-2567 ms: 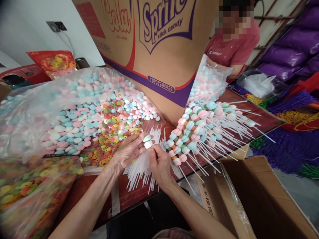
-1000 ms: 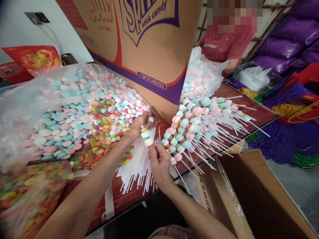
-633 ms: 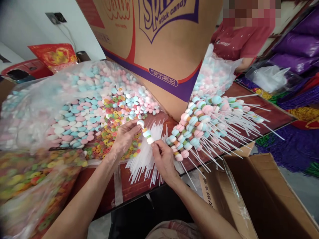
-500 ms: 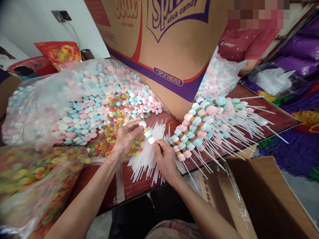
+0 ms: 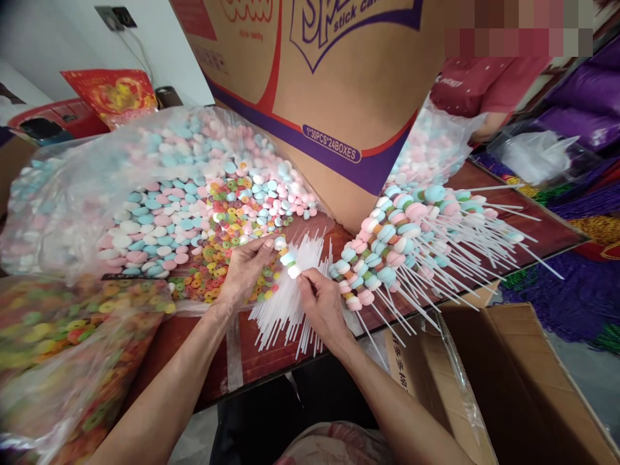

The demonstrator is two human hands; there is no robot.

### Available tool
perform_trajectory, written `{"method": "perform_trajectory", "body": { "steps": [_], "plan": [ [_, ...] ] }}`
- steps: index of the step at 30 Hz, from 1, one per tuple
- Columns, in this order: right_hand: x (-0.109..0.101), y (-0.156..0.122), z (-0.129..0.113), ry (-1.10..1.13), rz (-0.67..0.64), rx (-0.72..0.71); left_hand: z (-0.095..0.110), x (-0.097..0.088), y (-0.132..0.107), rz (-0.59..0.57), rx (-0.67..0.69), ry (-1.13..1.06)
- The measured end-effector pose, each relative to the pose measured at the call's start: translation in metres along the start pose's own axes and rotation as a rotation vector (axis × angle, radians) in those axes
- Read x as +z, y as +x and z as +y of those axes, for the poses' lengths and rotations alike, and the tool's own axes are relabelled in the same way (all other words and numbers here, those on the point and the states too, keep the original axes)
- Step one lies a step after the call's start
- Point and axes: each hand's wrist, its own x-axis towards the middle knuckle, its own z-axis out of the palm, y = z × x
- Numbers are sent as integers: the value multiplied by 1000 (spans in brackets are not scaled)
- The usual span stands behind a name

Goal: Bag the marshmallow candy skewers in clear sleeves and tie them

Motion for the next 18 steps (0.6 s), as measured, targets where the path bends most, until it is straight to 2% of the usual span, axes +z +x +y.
{"method": "perform_trajectory", "body": {
  "steps": [7, 13, 18],
  "plan": [
    [0, 0, -1, -17, -2, 8, -4, 4, -2, 79, 25, 57],
    [2, -2, 0, -52, 34, -20, -18, 8, -5, 31, 47, 174],
    [1, -4, 1, -70, 54, -30, -23, 11, -8, 8, 164, 289]
  ]
}}
